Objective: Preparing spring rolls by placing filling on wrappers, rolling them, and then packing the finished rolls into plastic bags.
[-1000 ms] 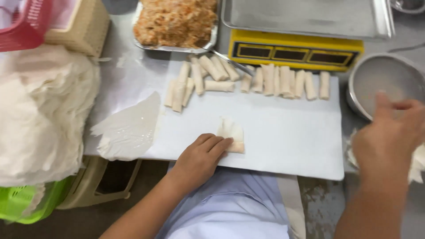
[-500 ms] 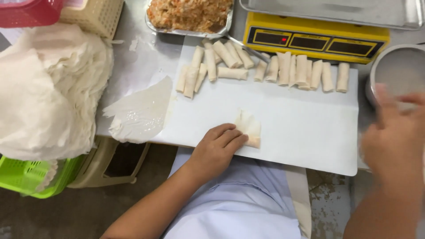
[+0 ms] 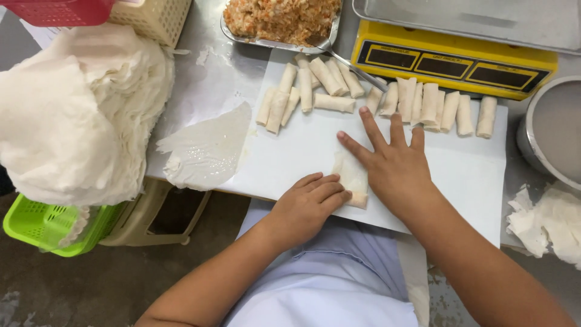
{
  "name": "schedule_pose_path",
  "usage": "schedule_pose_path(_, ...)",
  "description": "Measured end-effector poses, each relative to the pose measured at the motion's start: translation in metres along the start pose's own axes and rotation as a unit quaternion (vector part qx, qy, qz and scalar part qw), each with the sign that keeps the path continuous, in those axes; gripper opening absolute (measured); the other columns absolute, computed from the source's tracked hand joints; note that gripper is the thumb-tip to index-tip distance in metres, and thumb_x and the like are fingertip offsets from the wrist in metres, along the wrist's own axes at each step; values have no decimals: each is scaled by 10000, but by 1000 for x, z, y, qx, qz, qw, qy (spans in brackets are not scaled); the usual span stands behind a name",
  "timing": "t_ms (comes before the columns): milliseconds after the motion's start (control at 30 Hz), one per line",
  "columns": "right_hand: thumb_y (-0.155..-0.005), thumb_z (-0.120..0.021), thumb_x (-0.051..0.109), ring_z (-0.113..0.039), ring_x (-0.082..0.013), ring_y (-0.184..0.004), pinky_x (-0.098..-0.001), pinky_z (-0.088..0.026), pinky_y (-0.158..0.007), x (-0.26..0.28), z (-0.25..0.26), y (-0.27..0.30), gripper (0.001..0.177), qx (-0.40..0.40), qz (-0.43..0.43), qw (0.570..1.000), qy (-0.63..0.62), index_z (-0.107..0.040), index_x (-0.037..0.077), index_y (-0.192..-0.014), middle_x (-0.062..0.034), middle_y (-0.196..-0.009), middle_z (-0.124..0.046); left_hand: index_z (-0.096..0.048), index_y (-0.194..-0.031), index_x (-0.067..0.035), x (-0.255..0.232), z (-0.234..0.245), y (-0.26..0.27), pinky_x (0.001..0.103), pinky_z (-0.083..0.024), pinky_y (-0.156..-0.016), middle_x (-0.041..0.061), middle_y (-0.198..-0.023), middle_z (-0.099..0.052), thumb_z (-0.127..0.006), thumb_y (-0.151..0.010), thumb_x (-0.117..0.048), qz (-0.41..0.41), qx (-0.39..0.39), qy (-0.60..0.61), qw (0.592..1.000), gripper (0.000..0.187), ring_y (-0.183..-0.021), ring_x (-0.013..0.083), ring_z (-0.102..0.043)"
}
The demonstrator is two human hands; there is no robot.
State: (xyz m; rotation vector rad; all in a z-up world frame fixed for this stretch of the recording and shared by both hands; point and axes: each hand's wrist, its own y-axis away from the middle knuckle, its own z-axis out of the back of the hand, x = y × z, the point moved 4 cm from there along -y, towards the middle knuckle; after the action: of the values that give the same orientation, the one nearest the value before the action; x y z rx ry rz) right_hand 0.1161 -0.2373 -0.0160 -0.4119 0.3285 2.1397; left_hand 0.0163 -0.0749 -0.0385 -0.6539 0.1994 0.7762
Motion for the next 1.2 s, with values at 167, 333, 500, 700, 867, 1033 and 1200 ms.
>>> schedule_pose_path(167,-869,-443,426,-220,-478,-1477,-693,-300,-1036,15,4,5,769,-1,40,999,32,-148,504,-1575,0,-1734,-59,-700,-1181,-62,-4,13,-3,455,-516,-938,79,-1156,-709,-604,-1020,-55,-8,-53,-3,999,188,-1147,325,-629)
schedule_pose_path(333,-796,-573,517,-131,-525,-1501,-782,-224,-1080,20,35,-1,893,70,48,996,-6,-122,507,-1566,7,-1722,14,-685,-1245,-60,-3,18,-6,428,-533,-848,27,-1147,-714,-633,-1043,-75,-24,-70,-10,997,209,-952,283,-601)
schedule_pose_path(500,-895,-551,123,-223,-538,-1516,-827,-184,-1073,12,49,3,780,87,25,996,-16,-324,385,-1594,-70,-1750,-173,-711,-1145,-120,-4,20,-7,359,-565,-887,90,-1020,-762,-567,-1058,-205,8,-30,-42,999,189,-1064,252,-685)
schedule_pose_path(700,-869,-486,47,-195,-537,-1515,-853,-159,-1078,2,13,49,901,154,6,986,-65,-180,446,-1617,-53,-1728,-151,-726,-1095,-87,-3,26,-11,327,-559,-893,109,-994,-769,-582,-1050,-203,-7,-20,-26,999,190,-1004,238,-686)
schedule_pose_path(867,-633,-406,225,-106,-488,-1537,-771,-157,-1061,-11,-4,98,1084,-130,6,991,12,-108,532,-1629,-24,-1752,-91,-705,-1186,-16,5,17,-8,380,-543,-913,106,-1128,-717,-616,-1051,-78,-46,-36,40,997,173,-927,301,-589)
schedule_pose_path(1033,-866,-438,190,-267,-481,-1439,-738,-346,-985,10,-12,89,859,73,-10,996,-52,-133,559,-1580,-23,-1683,-172,-696,-1185,-18,4,18,-12,405,-546,-896,126,-1118,-716,-634,-1039,-82,-45,-11,52,998,171,-906,309,-617)
schedule_pose_path(1200,-966,-633,112,-558,-264,-999,-447,-409,-883,36,4,91,186,-196,-8,893,-405,-708,172,-1125,-2,-1033,-626,-774,-1146,-169,16,18,-20,375,-504,-853,37,-992,-532,-657,-994,-210,166,94,169,967,196,-913,269,-537)
